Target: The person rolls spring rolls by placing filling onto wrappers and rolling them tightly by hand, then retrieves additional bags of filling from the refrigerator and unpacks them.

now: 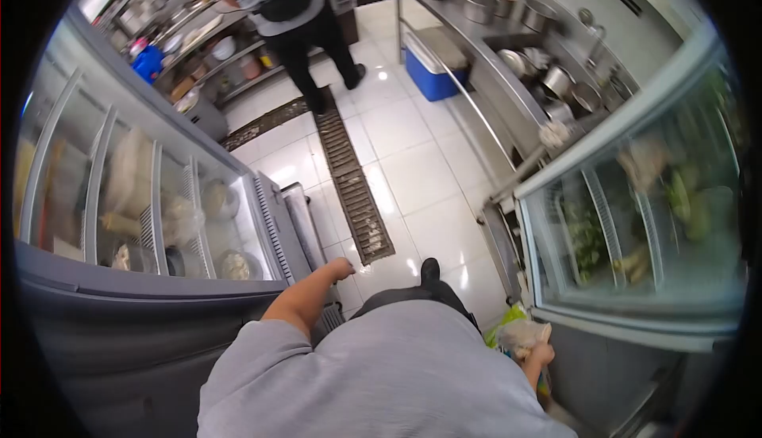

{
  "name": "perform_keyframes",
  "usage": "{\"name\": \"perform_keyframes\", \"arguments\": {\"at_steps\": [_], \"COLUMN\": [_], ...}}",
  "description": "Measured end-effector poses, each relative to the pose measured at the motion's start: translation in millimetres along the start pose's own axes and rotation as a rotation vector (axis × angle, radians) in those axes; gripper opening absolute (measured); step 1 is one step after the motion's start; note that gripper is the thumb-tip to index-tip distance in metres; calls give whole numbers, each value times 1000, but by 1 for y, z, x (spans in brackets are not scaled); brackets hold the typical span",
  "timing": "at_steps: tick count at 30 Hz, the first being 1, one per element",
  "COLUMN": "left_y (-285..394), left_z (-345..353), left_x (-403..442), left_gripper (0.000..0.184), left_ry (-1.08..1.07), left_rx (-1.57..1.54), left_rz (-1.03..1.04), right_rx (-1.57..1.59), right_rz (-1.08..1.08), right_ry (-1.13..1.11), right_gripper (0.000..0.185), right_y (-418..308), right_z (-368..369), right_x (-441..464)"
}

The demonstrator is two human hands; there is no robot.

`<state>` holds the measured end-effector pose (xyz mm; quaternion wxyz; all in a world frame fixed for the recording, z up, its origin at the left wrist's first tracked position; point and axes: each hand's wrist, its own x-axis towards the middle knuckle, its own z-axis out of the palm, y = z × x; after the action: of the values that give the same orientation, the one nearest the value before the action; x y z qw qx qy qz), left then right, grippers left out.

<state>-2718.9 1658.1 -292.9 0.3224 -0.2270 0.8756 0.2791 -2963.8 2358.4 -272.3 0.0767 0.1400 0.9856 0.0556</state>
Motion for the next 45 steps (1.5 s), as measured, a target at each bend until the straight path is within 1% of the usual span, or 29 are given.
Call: {"name": "perform_keyframes", "arguments": {"at_steps": [1, 4, 6, 8, 10, 11, 12, 13, 14, 15, 16, 17, 20, 21, 23, 24, 26, 27, 28, 30, 31, 32, 33, 34, 37, 39, 42, 43, 45], "left_y": [8, 41, 33, 0, -17, -36, -65, -65, -59, -89, -99, -104, -129, -143, -171, -188, -222, -239, -248, -267, -288, -304, -289, -303, -332, -365, -411, -423, -455], "left_z": [-8, -50, -52, -39, -49, -32, -7, -6, 5, 51, 61, 61, 47, 39, 9, -4, -44, -71, -115, -202, -224, -258, -319, -348, -435, -467, -492, -505, -535], "left_x": [2, 1, 6, -2, -41, -57, -60, -82, -88, -93, -105, -109, -89, -76, -47, -33, 3, 24, 35, 59, 84, 96, 83, 98, 117, 139, 148, 137, 118], "left_gripper": [40, 41, 42, 42, 41, 39, 27, 26, 24, 26, 27, 27, 28, 28, 29, 30, 31, 32, 33, 37, 37, 39, 42, 45, 44, 44, 44, 43, 44], "left_ry": [1, -17, -70, -19, 76, 169, 66, 17, 35, 125, 54, -13, -108, -126, -149, -136, -36, 35, 116, 292, 458, 530, 697, 703, 753, 758, 691, 602, 336], "left_rx": [-119, -408, -506, -618, -315, -449, -296, -134, -503, -152, -168, -247, -562, -554, -469, -361, -253, -262, -364, -554, -541, -622, -679, -765, -1084, -1060, -1062, -1033, -1156], "left_rz": [-78, -271, -357, -406, -276, -374, -370, -270, -746, -367, -332, -375, -567, -536, -420, -325, -258, -289, -358, -451, -421, -344, -366, -380, -310, -324, -438, -487, -631], "right_rx": [-4, -193, -243, -303, -387, -120, 155, 436, 726, 682, 637, 591, -56, 190, 673, 619, 210, -33, 374, 1002, 941, 885, 836, 765, 603, 551, 351, 344, 330], "right_rz": [20, -187, -338, -460, -566, -450, -332, -216, -103, -185, -267, -349, -1290, -1064, -597, -598, -1293, -1616, -1305, -522, -595, -666, -733, -735, -786, -887, -1238, -1257, -1291], "right_ry": [-56, -230, -272, -336, -389, -409, -414, -405, -389, -381, -374, -368, 142, -24, -309, -444, -28, 184, -123, -694, -704, -713, -719, -723, -710, -698, -557, -597, -666], "right_gripper": [31, 24, 19, 16, 13, 12, 11, 10, 9, 10, 10, 11, 13, 13, 13, 11, 12, 13, 12, 10, 12, 14, 16, 16, 15, 15, 11, 11, 12], "right_y": [-26, -80, -140, -200, -243, -267, -300, -335, -366, -392, -419, -447, -521, -546, -613, -643, -707, -732, -759, -821, -846, -872, -899, -929, -1020, -1079, -1166, -1195, -1247], "right_z": [-13, 6, 1, -20, -46, -58, -69, -79, -88, -94, -99, -102, -74, -66, -76, -100, -116, -121, -135, -203, -225, -243, -250, -241, -213, -200, -157, -163, -191], "right_x": [-4, 46, 69, 53, 36, 31, 26, 24, 26, 28, 29, 32, 66, 63, 68, 63, 74, 73, 57, -4, -18, -29, -35, -30, -19, -26, -16, -35, -76]}}
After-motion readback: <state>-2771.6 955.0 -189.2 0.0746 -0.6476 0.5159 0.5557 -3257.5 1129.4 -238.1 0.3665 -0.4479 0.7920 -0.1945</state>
